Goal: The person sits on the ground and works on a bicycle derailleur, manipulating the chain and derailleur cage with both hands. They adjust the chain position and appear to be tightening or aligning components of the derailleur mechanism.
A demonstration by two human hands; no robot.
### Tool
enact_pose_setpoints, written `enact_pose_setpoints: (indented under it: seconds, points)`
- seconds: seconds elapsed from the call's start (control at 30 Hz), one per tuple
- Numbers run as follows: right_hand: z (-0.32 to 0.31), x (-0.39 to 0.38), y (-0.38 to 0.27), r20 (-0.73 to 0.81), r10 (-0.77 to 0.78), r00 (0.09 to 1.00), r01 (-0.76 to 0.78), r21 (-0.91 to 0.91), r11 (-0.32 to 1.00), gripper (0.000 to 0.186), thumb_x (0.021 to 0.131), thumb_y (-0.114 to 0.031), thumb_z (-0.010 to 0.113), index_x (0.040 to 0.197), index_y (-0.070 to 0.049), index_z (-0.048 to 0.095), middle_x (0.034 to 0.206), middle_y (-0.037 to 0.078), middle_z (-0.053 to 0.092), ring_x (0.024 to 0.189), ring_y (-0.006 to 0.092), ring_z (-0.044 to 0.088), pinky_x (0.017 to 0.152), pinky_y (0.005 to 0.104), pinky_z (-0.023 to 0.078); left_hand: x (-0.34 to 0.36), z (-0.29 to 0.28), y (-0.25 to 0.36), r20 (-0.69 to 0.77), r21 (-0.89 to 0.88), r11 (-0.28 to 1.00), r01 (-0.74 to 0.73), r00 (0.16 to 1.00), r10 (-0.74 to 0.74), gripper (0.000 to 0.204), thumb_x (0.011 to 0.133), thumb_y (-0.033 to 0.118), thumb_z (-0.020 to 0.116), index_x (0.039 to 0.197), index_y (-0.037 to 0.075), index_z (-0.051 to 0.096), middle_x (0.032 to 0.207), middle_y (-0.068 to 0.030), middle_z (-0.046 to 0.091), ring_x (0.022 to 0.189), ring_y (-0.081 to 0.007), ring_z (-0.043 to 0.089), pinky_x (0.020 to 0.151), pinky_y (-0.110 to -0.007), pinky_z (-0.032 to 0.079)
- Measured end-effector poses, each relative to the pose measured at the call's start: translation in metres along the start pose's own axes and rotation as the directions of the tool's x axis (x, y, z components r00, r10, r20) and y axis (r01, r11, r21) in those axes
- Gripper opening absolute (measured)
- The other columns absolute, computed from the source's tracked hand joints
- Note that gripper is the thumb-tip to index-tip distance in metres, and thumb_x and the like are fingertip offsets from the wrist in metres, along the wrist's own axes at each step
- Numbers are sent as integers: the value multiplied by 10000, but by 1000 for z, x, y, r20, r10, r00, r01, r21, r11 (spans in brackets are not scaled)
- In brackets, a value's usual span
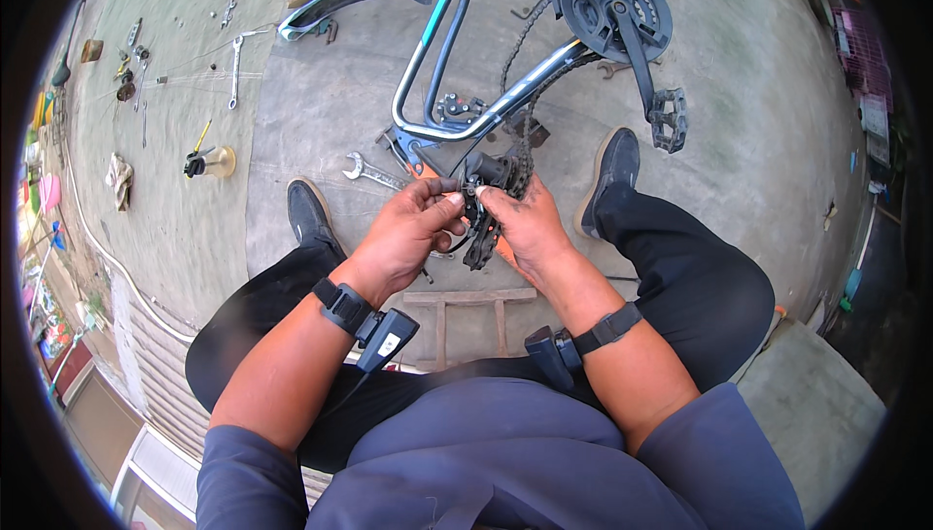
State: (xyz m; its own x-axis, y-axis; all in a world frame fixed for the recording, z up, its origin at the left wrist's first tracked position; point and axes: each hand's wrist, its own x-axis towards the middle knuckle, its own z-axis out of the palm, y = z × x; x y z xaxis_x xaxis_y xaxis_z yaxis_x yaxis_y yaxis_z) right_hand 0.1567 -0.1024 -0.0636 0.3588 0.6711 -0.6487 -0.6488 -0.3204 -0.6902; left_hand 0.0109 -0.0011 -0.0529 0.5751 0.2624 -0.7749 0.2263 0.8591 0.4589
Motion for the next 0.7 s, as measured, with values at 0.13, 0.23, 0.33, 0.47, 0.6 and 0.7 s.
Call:
enact_pose_setpoints:
  seconds: [0.13,0.23,0.33,0.47,0.6,0.7]
  points:
    - [-10,6,8,15,-56,998,58,-109,992,320,930,-26,654,1228,-24,538,1072,51,658,959,135,647,849,319,552,1,8,-2,-18,28,999,-22,1000,22,235,1049,189,597,1226,37,567,955,3,606,767,-86,584,619,-212,444]
    - [-10,5,7,-7,-96,995,94,-129,987,349,910,16,664,1227,-10,522,1114,69,652,990,137,648,863,312,553,5,16,-14,-94,25,999,-42,995,44,202,1048,190,600,1189,49,571,908,13,600,730,-75,560,590,-209,429]
    - [-5,-1,1,-26,-142,990,138,-111,984,367,902,40,661,1235,-13,518,1115,67,647,978,136,645,831,304,557,10,31,-28,-163,-30,992,-123,980,116,183,1046,188,601,1172,57,576,874,16,597,712,-68,548,564,-208,419]
    - [-9,-5,-2,-9,-166,986,161,-184,970,379,897,42,667,1242,-18,521,1109,59,652,980,130,645,813,295,559,16,30,-39,-124,-129,986,-106,988,90,167,1038,172,610,1161,64,579,864,20,603,708,-64,545,559,-206,416]
    - [-18,-2,-6,39,-171,985,167,-501,849,413,893,19,678,1276,-17,528,1130,62,663,984,130,650,834,295,557,26,18,-55,4,-294,953,-68,997,73,148,1039,154,602,1162,74,585,906,26,621,731,-72,554,586,-209,426]
    - [-19,-4,-8,-14,-90,996,77,-405,911,469,885,-7,693,1325,-13,530,1152,69,668,996,140,652,863,303,552,30,15,-61,72,-349,936,-40,995,69,128,1042,142,594,1157,86,593,939,29,626,750,-77,556,597,-213,432]
